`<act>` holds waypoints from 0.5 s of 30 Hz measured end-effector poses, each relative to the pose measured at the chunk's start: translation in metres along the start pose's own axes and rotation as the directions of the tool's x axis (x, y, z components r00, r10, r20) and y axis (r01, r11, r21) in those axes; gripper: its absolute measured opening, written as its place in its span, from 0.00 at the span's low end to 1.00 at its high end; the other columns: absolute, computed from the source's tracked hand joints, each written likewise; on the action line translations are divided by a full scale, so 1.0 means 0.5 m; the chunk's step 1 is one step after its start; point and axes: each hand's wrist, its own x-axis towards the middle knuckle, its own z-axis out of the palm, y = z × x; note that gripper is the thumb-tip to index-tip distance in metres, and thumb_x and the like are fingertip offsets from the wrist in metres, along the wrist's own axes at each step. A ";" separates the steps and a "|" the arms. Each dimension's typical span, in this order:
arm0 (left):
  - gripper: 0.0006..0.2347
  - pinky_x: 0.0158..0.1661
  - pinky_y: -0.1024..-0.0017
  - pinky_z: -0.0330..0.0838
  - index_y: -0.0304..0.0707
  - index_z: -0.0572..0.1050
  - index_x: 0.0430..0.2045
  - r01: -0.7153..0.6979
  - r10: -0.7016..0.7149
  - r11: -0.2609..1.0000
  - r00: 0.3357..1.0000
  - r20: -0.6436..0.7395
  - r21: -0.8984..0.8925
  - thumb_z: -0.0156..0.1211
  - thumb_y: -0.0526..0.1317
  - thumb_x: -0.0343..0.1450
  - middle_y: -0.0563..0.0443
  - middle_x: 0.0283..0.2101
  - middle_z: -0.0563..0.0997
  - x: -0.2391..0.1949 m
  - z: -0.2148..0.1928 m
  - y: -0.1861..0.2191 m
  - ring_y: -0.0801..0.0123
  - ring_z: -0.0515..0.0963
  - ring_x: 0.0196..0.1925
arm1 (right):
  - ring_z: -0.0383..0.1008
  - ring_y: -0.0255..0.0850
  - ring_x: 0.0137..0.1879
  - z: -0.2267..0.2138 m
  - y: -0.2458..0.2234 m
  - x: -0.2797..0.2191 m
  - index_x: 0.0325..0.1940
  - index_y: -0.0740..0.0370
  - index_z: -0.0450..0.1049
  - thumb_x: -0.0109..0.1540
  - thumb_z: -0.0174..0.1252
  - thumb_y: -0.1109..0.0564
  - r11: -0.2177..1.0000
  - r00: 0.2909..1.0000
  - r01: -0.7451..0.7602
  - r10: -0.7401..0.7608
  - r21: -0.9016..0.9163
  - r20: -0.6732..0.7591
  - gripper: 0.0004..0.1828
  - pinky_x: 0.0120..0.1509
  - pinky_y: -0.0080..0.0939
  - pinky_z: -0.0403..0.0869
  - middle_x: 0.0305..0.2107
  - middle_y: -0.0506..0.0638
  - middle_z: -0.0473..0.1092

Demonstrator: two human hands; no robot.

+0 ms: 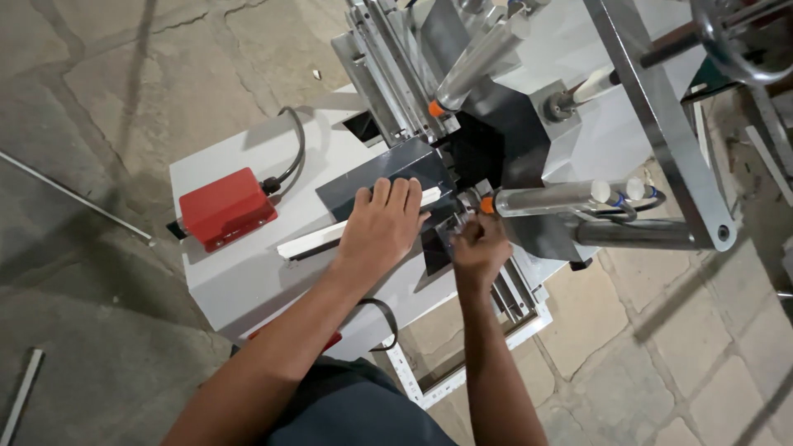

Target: Using a specialized industrial machine to join and weld the corners of a window frame profile.

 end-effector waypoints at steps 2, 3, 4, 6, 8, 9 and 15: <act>0.23 0.40 0.62 0.69 0.28 0.72 0.51 -0.007 0.007 1.000 1.000 0.022 -0.006 0.63 0.49 0.70 0.46 0.42 0.74 0.002 -0.003 0.001 0.59 0.73 0.44 | 0.65 0.37 0.23 0.007 -0.011 -0.002 0.24 0.66 0.67 0.54 0.59 0.67 1.000 1.000 0.011 -0.011 0.007 -0.027 0.07 0.28 0.38 0.68 0.18 0.50 0.65; 0.23 0.40 0.62 0.69 0.29 0.72 0.51 -0.002 0.002 1.000 0.999 0.033 0.000 0.63 0.49 0.70 0.46 0.42 0.74 0.003 -0.005 0.001 0.59 0.73 0.44 | 0.67 0.35 0.23 0.011 -0.022 0.002 0.24 0.66 0.69 0.54 0.58 0.68 0.988 0.992 -0.126 0.127 0.087 0.003 0.05 0.26 0.36 0.68 0.19 0.49 0.67; 0.23 0.40 0.62 0.69 0.29 0.72 0.51 0.003 -0.004 1.000 0.999 0.044 0.006 0.62 0.49 0.70 0.47 0.41 0.74 0.004 -0.008 0.001 0.59 0.73 0.45 | 0.69 0.34 0.23 0.015 -0.033 0.004 0.24 0.67 0.70 0.55 0.57 0.70 0.951 0.965 -0.263 0.259 0.163 0.044 0.05 0.24 0.34 0.69 0.19 0.48 0.69; 0.22 0.41 0.62 0.69 0.29 0.72 0.51 0.000 -0.001 1.000 0.999 0.034 0.013 0.62 0.49 0.70 0.46 0.42 0.74 0.001 -0.013 0.000 0.59 0.73 0.45 | 0.72 0.36 0.23 0.016 -0.056 0.008 0.28 0.68 0.72 0.59 0.52 0.70 0.908 0.935 -0.355 0.344 0.223 0.088 0.06 0.24 0.35 0.71 0.20 0.49 0.71; 0.22 0.41 0.63 0.69 0.29 0.72 0.50 -0.006 0.006 1.000 1.000 0.021 0.017 0.62 0.49 0.71 0.46 0.42 0.74 0.001 -0.010 0.000 0.59 0.73 0.44 | 0.75 0.37 0.24 0.021 -0.059 0.013 0.31 0.69 0.73 0.63 0.47 0.70 0.853 0.897 -0.441 0.421 0.278 0.131 0.10 0.23 0.36 0.73 0.21 0.50 0.73; 0.22 0.41 0.62 0.69 0.29 0.72 0.51 0.000 0.000 1.000 1.000 0.021 0.017 0.62 0.49 0.71 0.46 0.42 0.74 0.000 -0.006 0.000 0.59 0.73 0.45 | 0.77 0.40 0.25 0.027 -0.051 0.015 0.34 0.70 0.71 0.61 0.47 0.71 0.756 0.865 -0.495 0.478 0.428 0.155 0.07 0.25 0.38 0.77 0.23 0.52 0.73; 0.22 0.42 0.62 0.70 0.31 0.72 0.51 0.010 -0.010 1.000 1.000 -0.008 0.020 0.62 0.50 0.70 0.47 0.43 0.74 -0.003 0.007 -0.001 0.60 0.73 0.46 | 0.80 0.44 0.29 0.034 -0.024 0.016 0.37 0.73 0.69 0.60 0.47 0.72 0.640 0.827 -0.535 0.529 0.552 0.189 0.05 0.32 0.44 0.82 0.27 0.57 0.74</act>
